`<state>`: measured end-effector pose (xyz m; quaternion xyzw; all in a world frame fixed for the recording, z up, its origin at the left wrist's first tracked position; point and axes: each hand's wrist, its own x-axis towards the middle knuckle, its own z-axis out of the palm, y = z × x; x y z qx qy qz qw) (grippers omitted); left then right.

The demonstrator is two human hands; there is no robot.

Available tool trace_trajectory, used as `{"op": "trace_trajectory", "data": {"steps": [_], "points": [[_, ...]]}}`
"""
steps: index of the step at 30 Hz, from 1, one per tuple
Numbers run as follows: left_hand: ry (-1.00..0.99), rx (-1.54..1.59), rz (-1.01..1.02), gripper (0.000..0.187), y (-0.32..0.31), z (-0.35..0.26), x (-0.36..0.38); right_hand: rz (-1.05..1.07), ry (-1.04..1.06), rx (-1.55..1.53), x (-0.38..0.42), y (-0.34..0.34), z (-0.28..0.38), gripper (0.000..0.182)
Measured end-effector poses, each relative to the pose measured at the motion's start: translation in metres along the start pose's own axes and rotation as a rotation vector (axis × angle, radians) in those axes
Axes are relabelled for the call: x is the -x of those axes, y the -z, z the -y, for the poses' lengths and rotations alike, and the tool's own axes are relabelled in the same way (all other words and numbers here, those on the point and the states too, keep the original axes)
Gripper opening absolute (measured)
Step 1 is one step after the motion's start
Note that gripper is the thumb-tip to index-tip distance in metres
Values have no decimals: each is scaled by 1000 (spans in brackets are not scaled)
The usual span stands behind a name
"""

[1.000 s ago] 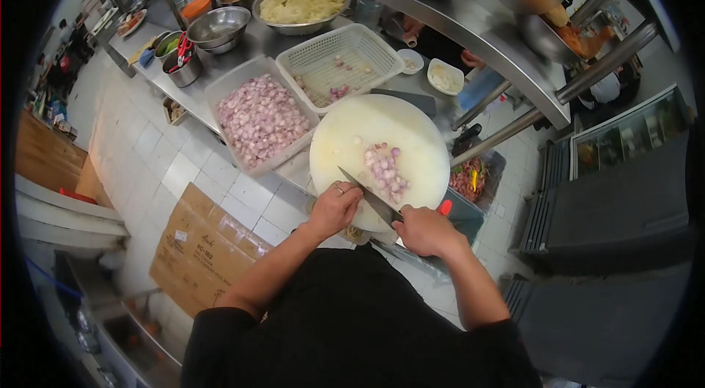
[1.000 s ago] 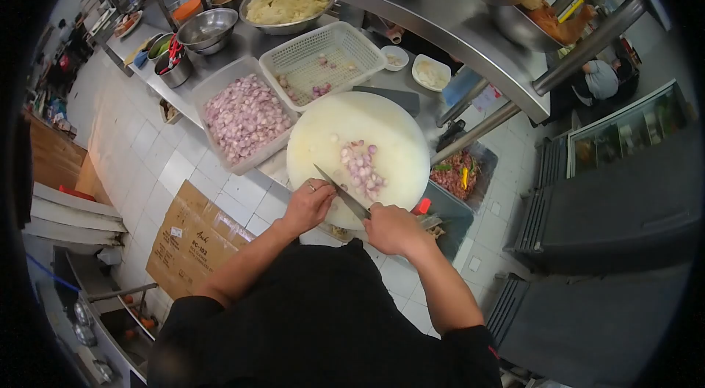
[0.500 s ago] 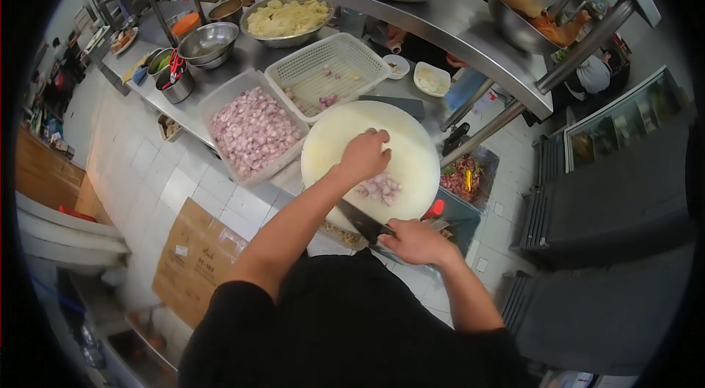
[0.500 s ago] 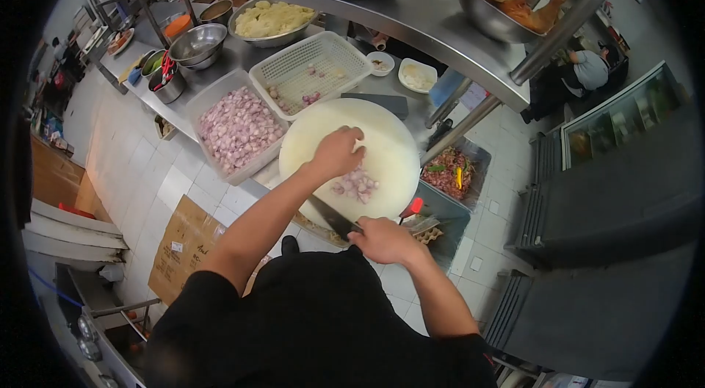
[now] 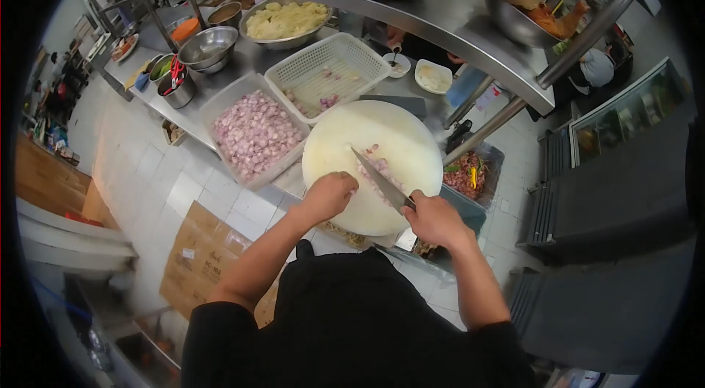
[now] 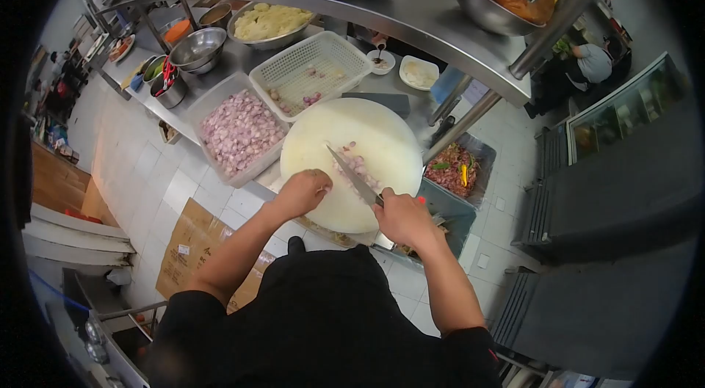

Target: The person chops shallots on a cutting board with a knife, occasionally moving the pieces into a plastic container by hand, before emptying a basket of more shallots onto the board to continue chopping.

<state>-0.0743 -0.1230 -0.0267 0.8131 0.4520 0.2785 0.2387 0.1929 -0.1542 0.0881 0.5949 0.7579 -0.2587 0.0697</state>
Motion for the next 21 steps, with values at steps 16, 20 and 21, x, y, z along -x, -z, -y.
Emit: {"op": "trace_trajectory", "data": {"steps": [16, 20, 21], "points": [[73, 43, -288, 7, -22, -9, 25, 129, 97, 152, -2, 13, 48, 35], [55, 54, -327, 7, -23, -9, 25, 166, 104, 155, -13, -1, 36, 35], [63, 53, -323, 7, -23, -8, 25, 157, 102, 157, -10, 3, 39, 35]]}}
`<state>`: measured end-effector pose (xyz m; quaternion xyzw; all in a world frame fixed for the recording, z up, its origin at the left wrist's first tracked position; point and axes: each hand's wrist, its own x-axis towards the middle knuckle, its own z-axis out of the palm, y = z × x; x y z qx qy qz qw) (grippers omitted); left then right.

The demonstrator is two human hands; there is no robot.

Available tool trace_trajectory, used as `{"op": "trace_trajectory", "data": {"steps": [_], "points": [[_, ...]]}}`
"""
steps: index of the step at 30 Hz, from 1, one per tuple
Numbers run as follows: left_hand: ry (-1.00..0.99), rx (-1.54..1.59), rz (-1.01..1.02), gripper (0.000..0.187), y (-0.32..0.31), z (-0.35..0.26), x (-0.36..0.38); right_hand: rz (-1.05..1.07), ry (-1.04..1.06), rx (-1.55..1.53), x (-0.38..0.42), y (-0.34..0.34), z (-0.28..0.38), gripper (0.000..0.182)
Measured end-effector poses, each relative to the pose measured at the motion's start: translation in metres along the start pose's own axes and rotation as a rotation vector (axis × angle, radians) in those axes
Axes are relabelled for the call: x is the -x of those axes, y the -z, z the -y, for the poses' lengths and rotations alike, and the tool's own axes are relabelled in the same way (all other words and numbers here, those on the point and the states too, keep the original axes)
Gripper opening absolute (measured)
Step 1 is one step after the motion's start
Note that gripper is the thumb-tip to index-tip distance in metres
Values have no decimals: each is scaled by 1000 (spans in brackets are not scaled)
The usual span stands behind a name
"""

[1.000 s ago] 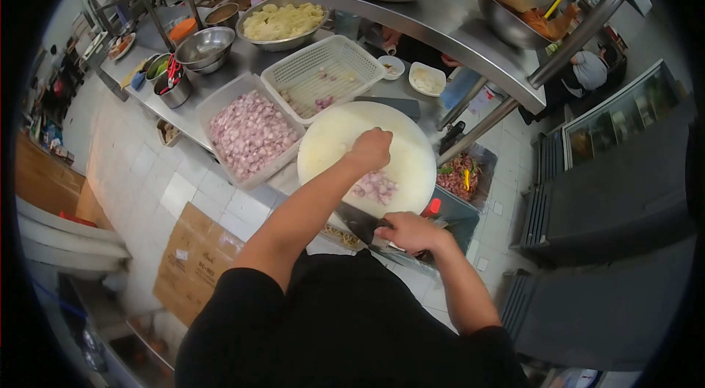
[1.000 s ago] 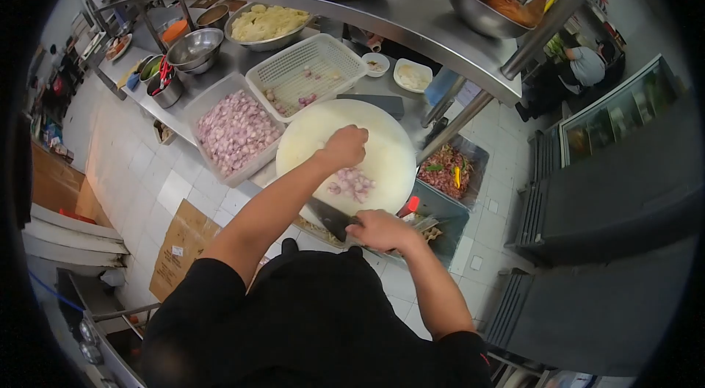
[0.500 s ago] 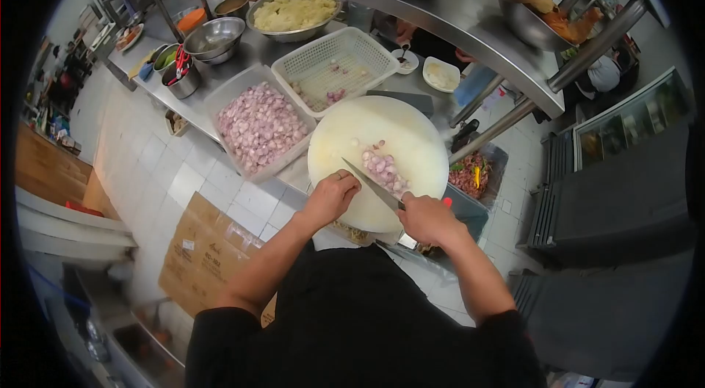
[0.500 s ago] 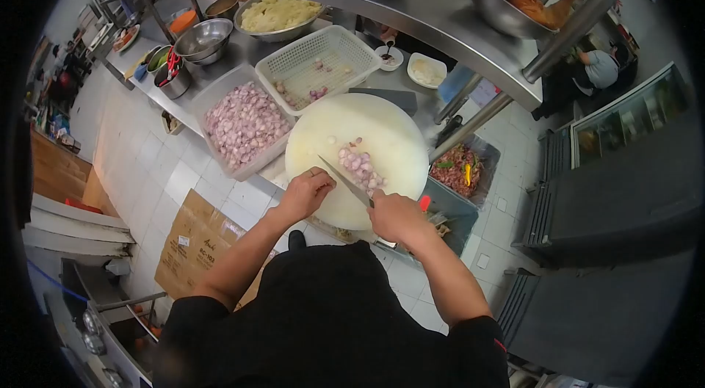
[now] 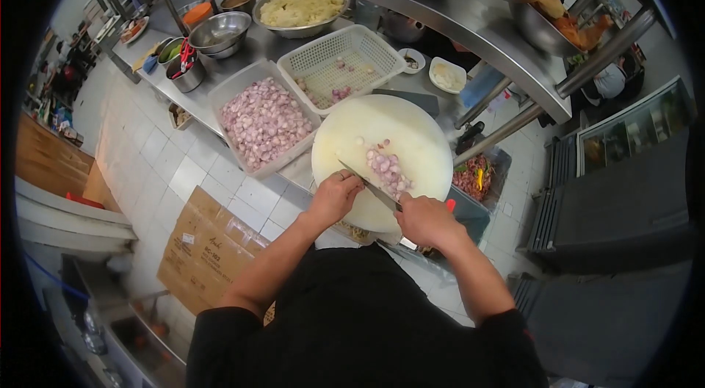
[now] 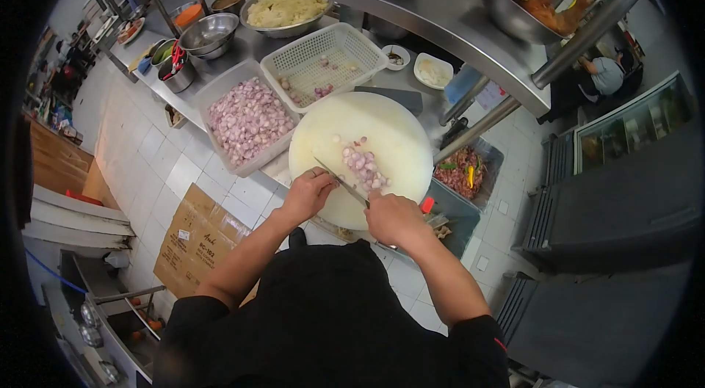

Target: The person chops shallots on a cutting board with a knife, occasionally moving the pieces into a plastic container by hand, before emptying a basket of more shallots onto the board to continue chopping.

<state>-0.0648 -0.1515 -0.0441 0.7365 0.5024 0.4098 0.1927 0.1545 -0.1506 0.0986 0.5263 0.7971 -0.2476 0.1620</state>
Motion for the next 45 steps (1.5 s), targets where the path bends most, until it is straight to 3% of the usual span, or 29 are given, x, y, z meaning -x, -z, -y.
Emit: {"op": "trace_trajectory", "data": {"steps": [11, 14, 20, 26, 29, 32, 45], "points": [[12, 37, -27, 4, -2, -1, 3, 26, -45, -26, 5, 4, 11, 38], [32, 11, -37, 9, -4, 0, 3, 49, -9, -76, -11, -3, -20, 40], [232, -20, 152, 11, 3, -11, -14, -55, -171, -113, 14, 14, -14, 40], [379, 121, 148, 15, -6, -3, -12, 56, -90, -105, 3, -5, -11, 39], [336, 119, 130, 8, -3, -1, -10, 56, -80, -113, 1, -7, -15, 39], [-4, -2, 41, 5, 3, 0, -7, 38, -52, -73, 5, 0, -11, 39], [-185, -118, -12, 16, -5, 11, 5, 59, 3, -106, 2, 4, -11, 36]]}}
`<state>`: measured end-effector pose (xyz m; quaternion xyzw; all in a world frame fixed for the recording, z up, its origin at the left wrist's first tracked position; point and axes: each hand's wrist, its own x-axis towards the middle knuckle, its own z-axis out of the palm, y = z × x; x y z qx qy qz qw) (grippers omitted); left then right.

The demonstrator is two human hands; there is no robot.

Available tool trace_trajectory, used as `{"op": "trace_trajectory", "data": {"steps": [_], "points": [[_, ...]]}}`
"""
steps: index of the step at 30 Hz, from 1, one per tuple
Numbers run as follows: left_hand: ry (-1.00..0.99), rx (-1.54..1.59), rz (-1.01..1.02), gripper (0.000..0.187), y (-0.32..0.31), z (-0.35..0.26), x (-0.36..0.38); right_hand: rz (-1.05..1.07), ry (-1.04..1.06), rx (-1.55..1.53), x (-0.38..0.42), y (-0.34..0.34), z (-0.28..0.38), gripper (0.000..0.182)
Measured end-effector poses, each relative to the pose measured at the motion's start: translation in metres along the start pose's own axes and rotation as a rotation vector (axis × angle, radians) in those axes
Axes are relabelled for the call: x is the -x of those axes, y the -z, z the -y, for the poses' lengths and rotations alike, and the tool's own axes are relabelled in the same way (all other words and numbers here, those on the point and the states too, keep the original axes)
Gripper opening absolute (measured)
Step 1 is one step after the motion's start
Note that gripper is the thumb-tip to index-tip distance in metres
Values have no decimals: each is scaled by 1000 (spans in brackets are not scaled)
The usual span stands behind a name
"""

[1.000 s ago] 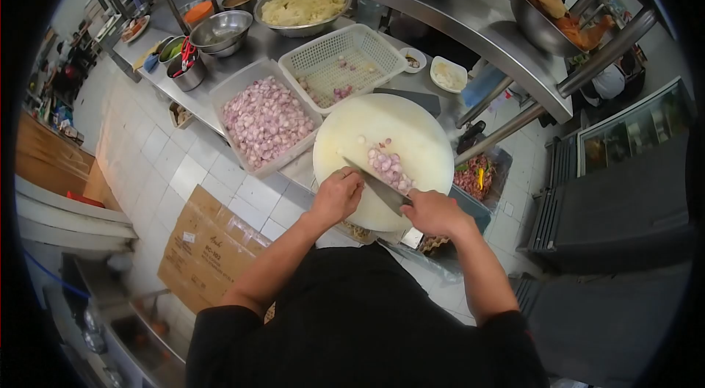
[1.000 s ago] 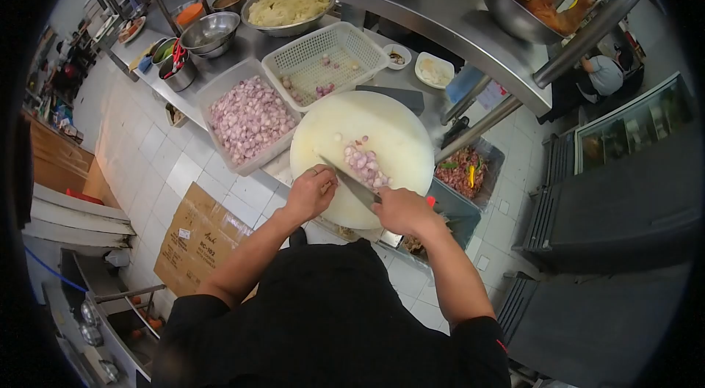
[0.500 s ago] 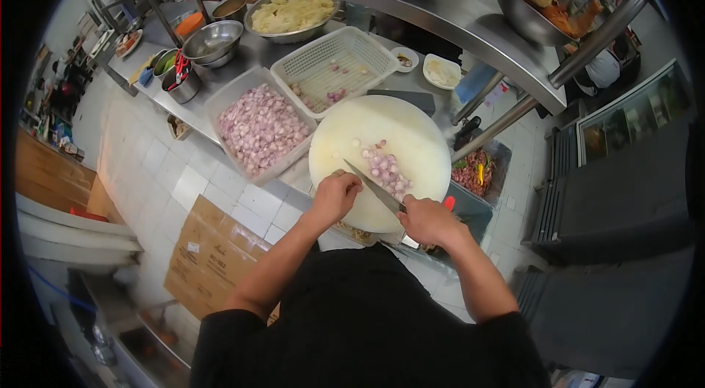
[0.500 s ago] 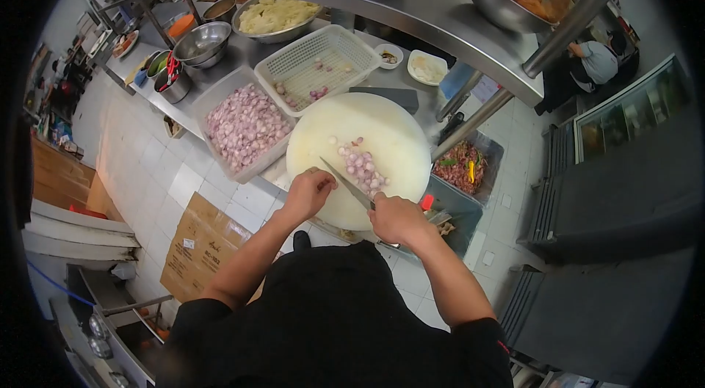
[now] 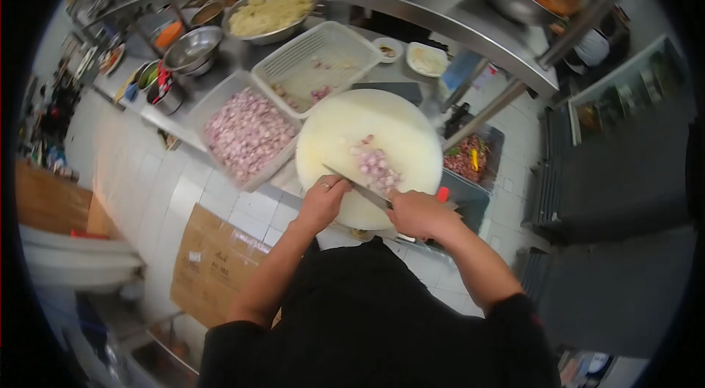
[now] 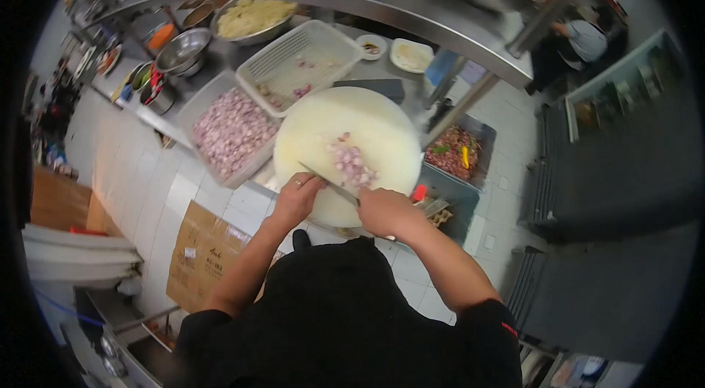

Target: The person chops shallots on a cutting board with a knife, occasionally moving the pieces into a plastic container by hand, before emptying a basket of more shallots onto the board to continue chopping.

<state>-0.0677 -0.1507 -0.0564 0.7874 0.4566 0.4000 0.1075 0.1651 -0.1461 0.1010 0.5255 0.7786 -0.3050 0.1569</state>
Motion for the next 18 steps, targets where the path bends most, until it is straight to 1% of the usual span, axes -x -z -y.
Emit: {"op": "trace_trajectory", "data": {"steps": [2, 6, 8, 12, 14, 16, 18], "points": [[-43, -13, -9, 18, -3, 6, 3, 37, -5, 14, -1, 7, -4, 34], [-16, -18, -1, 19, -3, 3, 4, -62, 25, -52, 6, 3, 4, 32], [-40, -28, 18, 18, -1, 1, 4, -42, 25, -34, 1, -2, -2, 31], [-55, -48, 0, 18, -3, 2, 4, -48, 46, -49, 8, 8, 5, 29], [-58, -50, 0, 18, -6, 2, 5, -11, 32, -29, -5, -4, -6, 30], [-49, -61, 18, 18, -4, 3, 7, 1, 28, -20, -3, 4, -1, 30], [-68, -58, -11, 18, -4, 5, 9, -3, 30, -29, 9, 12, 4, 30]]}}
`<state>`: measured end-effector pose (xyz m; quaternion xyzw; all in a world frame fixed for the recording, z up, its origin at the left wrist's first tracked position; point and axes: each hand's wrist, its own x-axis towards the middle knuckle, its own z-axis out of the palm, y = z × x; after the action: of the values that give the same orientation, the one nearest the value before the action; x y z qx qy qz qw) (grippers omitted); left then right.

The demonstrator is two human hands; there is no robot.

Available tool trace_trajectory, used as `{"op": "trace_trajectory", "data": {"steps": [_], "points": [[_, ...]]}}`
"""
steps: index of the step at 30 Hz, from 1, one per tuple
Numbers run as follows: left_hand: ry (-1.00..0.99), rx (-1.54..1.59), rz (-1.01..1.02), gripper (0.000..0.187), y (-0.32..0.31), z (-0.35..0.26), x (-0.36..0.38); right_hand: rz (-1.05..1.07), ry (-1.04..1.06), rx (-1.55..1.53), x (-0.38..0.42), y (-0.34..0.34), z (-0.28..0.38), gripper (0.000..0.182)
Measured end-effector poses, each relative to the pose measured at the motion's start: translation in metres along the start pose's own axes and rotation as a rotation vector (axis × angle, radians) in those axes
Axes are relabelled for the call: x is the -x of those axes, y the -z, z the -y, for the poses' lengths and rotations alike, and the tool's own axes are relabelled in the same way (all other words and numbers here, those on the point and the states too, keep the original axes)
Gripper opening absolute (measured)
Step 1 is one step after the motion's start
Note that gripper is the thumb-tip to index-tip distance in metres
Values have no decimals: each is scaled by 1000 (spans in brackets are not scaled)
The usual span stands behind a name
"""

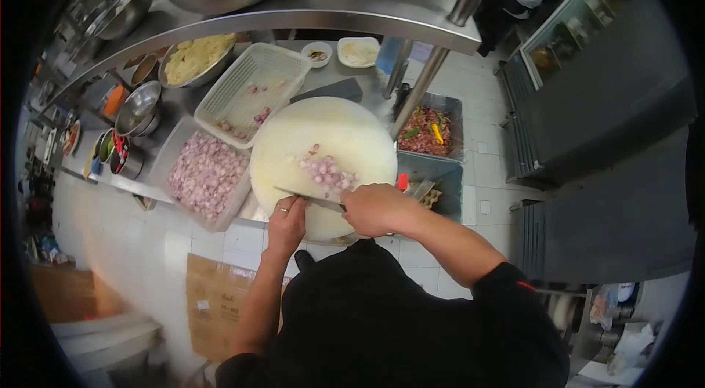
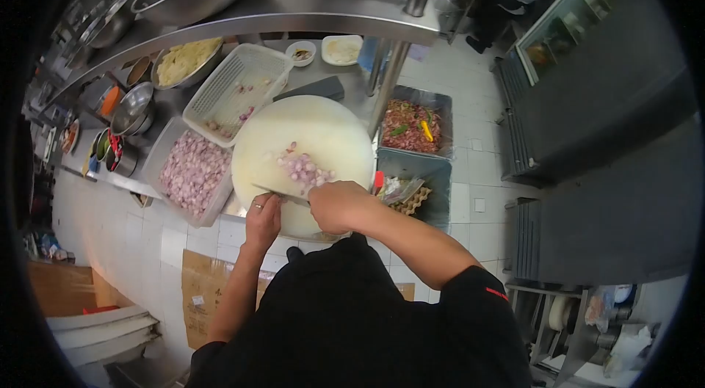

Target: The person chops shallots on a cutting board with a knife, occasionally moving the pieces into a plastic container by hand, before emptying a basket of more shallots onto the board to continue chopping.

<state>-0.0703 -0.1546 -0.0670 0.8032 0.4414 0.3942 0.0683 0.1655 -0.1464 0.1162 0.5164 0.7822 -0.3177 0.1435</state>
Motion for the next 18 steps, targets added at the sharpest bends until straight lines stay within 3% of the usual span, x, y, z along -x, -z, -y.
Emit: {"op": "trace_trajectory", "data": {"steps": [3, 18], "points": [[-9, -3, -30, 19, 1, -3, -1, 14, -27, -20, -20, -24, -10, 31], [13, 18, -51, 21, 2, -4, 2, 44, -39, 3, -18, -20, -2, 34]]}}
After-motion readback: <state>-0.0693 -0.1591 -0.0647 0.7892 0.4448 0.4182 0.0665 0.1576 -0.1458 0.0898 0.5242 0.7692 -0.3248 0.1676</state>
